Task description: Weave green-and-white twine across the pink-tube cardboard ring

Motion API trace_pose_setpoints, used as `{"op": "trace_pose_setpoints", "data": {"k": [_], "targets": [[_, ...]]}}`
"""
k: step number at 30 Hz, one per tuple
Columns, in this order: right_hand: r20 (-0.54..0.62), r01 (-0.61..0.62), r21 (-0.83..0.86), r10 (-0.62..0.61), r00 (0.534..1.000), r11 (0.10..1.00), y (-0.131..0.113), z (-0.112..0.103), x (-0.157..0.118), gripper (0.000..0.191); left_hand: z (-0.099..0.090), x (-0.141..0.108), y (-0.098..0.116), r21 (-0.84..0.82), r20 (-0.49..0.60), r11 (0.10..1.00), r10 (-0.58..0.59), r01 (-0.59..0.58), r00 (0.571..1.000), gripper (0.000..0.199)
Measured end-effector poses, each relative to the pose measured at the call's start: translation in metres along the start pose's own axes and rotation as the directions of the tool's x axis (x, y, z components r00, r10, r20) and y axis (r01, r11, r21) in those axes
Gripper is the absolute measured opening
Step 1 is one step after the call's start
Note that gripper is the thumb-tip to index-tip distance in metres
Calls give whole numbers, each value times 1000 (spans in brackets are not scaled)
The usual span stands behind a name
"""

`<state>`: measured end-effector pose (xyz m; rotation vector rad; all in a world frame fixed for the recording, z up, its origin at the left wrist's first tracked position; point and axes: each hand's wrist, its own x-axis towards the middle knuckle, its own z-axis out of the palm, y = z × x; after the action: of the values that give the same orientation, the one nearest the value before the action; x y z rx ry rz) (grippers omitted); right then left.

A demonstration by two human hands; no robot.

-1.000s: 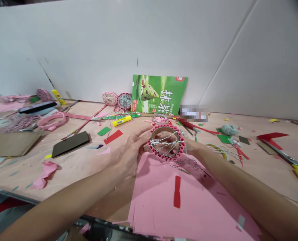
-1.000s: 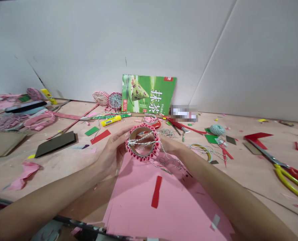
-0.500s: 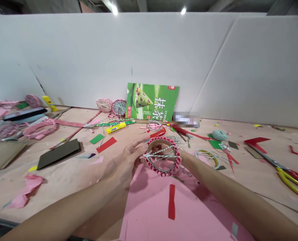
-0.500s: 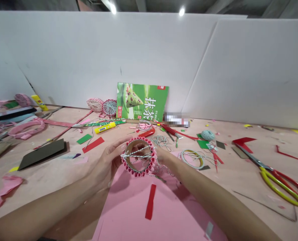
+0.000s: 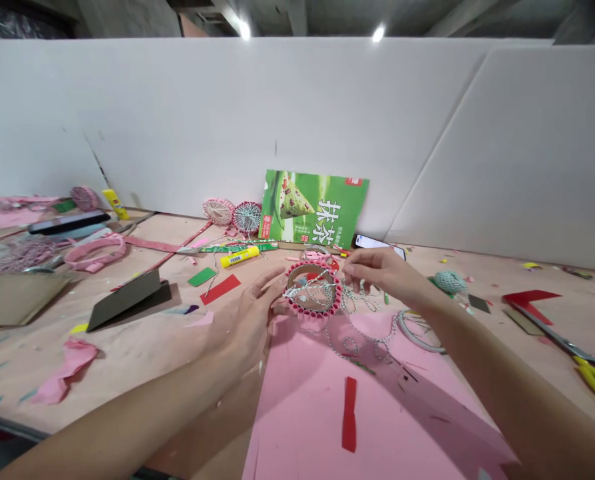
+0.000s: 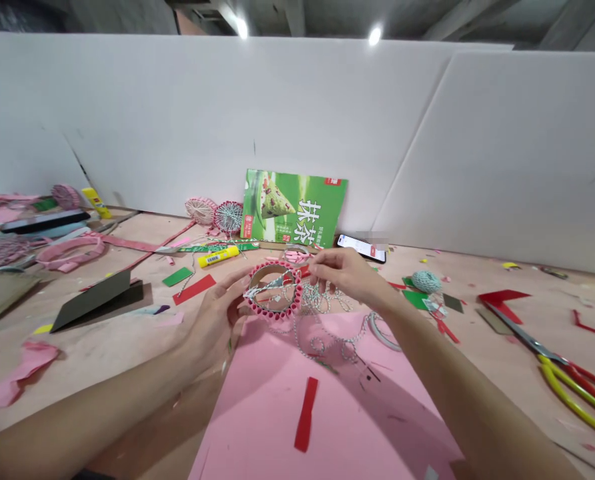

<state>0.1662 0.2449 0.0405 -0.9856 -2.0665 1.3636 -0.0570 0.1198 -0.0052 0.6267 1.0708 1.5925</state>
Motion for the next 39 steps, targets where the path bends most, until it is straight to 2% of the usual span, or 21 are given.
{"op": "trace_pose_setpoints", "data": {"k": [3,5,10,18,22,28,32,34,37,39], "targets": [[271,13,-122,21,962,992,-10,0,-9,31,-1,1,0,-34,-51,999,-5,3,999,50],[339,-9,-143,58,939,990,-13,6,-11,29,-1,2,0,-37,-70,999,4,-7,998,52],[249,-84,-64,98,964,994,-11,16,-6,32,-3,5,-2,-37,-66,999,3,-5,998,54],[102,25,139,-40,994,990,-7,0,-10,32,-4,5,-3,86,-51,996,-27,31,998,48],[41,44,174,-52,998,984,-4,-2,-8,31,-2,5,-1,62,-45,997,-45,48,998,47],[209,-9,-6,10,978,1000,2,-8,-5,35,0,4,2,-5,-31,999,-49,49,998,45],[171,-4,32,-2,985,999,20,-10,2,40,-1,5,2,25,32,999,-39,38,999,45],[209,-29,75,12,978,997,29,-10,6,41,-1,6,1,53,83,998,-29,25,996,46],[311,-116,48,95,945,992,36,-8,8,37,-1,6,0,66,76,998,-12,7,997,45],[284,-131,12,123,951,991,37,-6,9,33,-1,6,-2,64,87,998,2,-8,996,46]]}}
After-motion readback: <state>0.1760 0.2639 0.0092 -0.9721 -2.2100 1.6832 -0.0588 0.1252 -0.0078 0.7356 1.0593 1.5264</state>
